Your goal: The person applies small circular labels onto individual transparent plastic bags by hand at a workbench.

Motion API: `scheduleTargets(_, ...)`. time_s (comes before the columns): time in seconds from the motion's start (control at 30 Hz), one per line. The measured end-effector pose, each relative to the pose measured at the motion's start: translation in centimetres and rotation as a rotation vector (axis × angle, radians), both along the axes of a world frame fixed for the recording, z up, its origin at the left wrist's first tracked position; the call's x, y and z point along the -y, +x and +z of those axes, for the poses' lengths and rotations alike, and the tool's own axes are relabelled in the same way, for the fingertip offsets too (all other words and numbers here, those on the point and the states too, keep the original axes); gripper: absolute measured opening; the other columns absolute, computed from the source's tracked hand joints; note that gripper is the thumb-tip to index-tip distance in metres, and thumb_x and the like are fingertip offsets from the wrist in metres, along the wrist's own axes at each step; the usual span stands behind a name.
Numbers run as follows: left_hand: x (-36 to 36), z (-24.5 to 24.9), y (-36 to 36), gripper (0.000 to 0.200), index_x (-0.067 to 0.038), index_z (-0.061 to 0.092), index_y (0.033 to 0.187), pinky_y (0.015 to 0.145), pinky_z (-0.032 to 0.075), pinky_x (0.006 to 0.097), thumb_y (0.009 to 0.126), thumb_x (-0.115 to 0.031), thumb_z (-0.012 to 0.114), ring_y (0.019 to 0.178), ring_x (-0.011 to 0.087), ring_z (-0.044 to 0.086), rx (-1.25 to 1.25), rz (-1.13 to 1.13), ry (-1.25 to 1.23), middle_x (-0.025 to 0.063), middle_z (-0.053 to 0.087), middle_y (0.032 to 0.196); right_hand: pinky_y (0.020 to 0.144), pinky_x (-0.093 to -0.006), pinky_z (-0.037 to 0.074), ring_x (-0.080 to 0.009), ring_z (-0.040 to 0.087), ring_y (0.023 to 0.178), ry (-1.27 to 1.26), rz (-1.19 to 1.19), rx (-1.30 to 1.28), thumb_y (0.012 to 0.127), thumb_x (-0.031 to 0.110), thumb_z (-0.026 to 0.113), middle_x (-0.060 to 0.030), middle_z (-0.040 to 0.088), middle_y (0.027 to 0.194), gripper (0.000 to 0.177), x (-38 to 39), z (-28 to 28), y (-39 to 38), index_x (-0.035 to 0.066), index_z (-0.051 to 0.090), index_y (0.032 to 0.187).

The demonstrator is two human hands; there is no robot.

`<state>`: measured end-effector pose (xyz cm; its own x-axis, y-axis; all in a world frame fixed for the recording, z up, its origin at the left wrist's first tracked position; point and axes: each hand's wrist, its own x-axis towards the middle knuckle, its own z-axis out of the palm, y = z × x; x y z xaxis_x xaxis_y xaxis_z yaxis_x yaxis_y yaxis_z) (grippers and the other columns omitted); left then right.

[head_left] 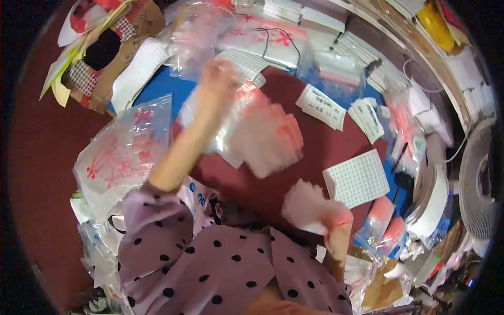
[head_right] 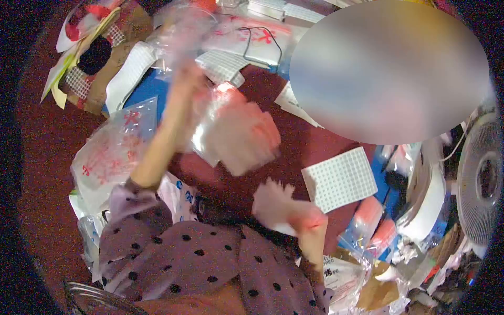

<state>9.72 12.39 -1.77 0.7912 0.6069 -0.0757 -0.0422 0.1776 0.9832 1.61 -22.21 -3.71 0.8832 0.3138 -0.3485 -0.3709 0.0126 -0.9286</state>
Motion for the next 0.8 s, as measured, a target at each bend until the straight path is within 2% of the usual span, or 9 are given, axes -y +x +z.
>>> scheduleTargets(0.07, 4.3, -0.3, -3.2, 0.047, -0.007, 0.048, 0.12, 0.087, 0.043, 0.0365, 0.08, -0.027, 0.061, 0.104, 0.0232, 0.05, -0.003, -0.754, 0.71, 0.0101, 0.054, 0.108, 0.065, -0.0257, 0.048, -0.0106, 0.059, 0.071, -0.283, 0.273, 0.205, 0.068, 0.001, 0.064, -0.0039, 0.063, 0.078, 0.019, -2.3, 3.7, 0.8, -0.002, 0.064, 0.086)
scheduleTargets(0.13, 8.6, -0.1, -6.4, 0.058, -0.007, 0.041, 0.129, 0.095, 0.037, 0.0351, 0.078, -0.026, 0.062, 0.117, 0.0283, 0.042, 0.256, -1.236, 0.546, 0.0128, 0.045, 0.127, 0.06, -0.0284, 0.047, -0.0155, 0.06, 0.066, -0.26, 0.39, 0.352, 0.063, 0.004, 0.067, -0.0059, 0.064, 0.074, 0.021, -3.8, 4.5, 0.7, 0.0, 0.065, 0.084)
scheduleTargets(0.2, 11.3, -0.5, -7.5, 0.057, -0.003, 0.039, 0.129, 0.093, 0.037, 0.0341, 0.08, -0.022, 0.062, 0.114, 0.0255, 0.046, 0.046, -1.669, 0.039, 0.0121, 0.051, 0.12, 0.058, -0.0308, 0.047, -0.0197, 0.059, 0.063, -0.284, 0.49, 0.593, 0.061, 0.007, 0.069, -0.0063, 0.063, 0.073, 0.024, -4.5, 5.3, 2.2, 0.002, 0.065, 0.084)
scheduleTargets(0.33, 12.6, -5.1, -9.4, 0.052, -0.003, 0.045, 0.126, 0.098, 0.035, 0.0326, 0.082, -0.024, 0.063, 0.115, 0.0183, 0.045, 0.293, -1.467, -0.41, 0.0076, 0.044, 0.13, 0.067, -0.035, 0.045, -0.0284, 0.057, 0.079, -0.647, 0.417, 1.101, 0.055, 0.013, 0.073, -0.0072, 0.062, 0.08, 0.036, -4.5, 2.9, 3.8, 0.008, 0.065, 0.089)
scheduleTargets(0.4, 11.7, -5.9, -10.2, 0.046, -0.002, 0.047, 0.123, 0.093, 0.039, 0.0307, 0.083, -0.021, 0.061, 0.106, 0.0155, 0.05, -0.278, -1.338, -0.402, 0.0035, 0.05, 0.121, 0.069, -0.0324, 0.044, -0.0237, 0.054, 0.082, -0.521, 0.047, 0.93, 0.055, 0.006, 0.076, -0.0085, 0.058, 0.09, 0.038, -6.4, 1.8, 3.7, 0.005, 0.059, 0.089)
scheduleTargets(0.43, 12.8, -5.4, -11.0, 0.035, -0.001, 0.052, 0.117, 0.086, 0.042, 0.0267, 0.084, -0.013, 0.056, 0.098, 0.0097, 0.05, -0.176, -1.013, -0.469, 0.0021, 0.057, 0.107, 0.066, -0.0308, 0.045, -0.0209, 0.054, 0.079, -0.491, -0.156, 0.819, 0.056, 0.005, 0.077, -0.0086, 0.057, 0.093, 0.039, -6.8, 0.9, 3.4, 0.004, 0.056, 0.089)
scheduleTargets(0.53, 13.4, -4.3, -11.0, 0.029, -0.001, 0.056, 0.111, 0.084, 0.042, 0.0253, 0.085, -0.014, 0.056, 0.097, 0.0081, 0.05, -0.082, -0.698, -0.324, 0.0008, 0.058, 0.105, 0.06, -0.0254, 0.043, -0.0121, 0.052, 0.068, -0.369, 0.01, 0.435, 0.071, 0.004, 0.071, -0.0053, 0.056, 0.073, 0.022, -6.2, -2.4, 3.1, 0.0, 0.052, 0.08)
scheduleTargets(0.73, 12.2, -5.8, -10.7, 0.033, 0.001, 0.054, 0.114, 0.08, 0.044, 0.0249, 0.087, -0.018, 0.055, 0.096, 0.009, 0.053, -0.295, -0.672, -0.635, 0.0033, 0.057, 0.107, 0.055, -0.0234, 0.042, -0.0079, 0.053, 0.062, -0.237, -0.153, 0.246, 0.08, 0.001, 0.062, -0.0045, 0.06, 0.07, 0.004, -6.5, -2.9, 2.8, 0.0, 0.058, 0.08)
scheduleTargets(0.8, 11.7, -5.3, -10.5, 0.034, 0.0, 0.054, 0.115, 0.079, 0.044, 0.0247, 0.088, -0.019, 0.055, 0.095, 0.0091, 0.053, -0.267, -0.654, -0.729, 0.0034, 0.057, 0.108, 0.052, -0.0248, 0.041, -0.0123, 0.054, 0.058, -0.517, -0.157, 0.502, 0.076, 0.003, 0.066, -0.0055, 0.058, 0.067, 0.008, -6.4, -3.3, 2.6, 0.001, 0.058, 0.075)
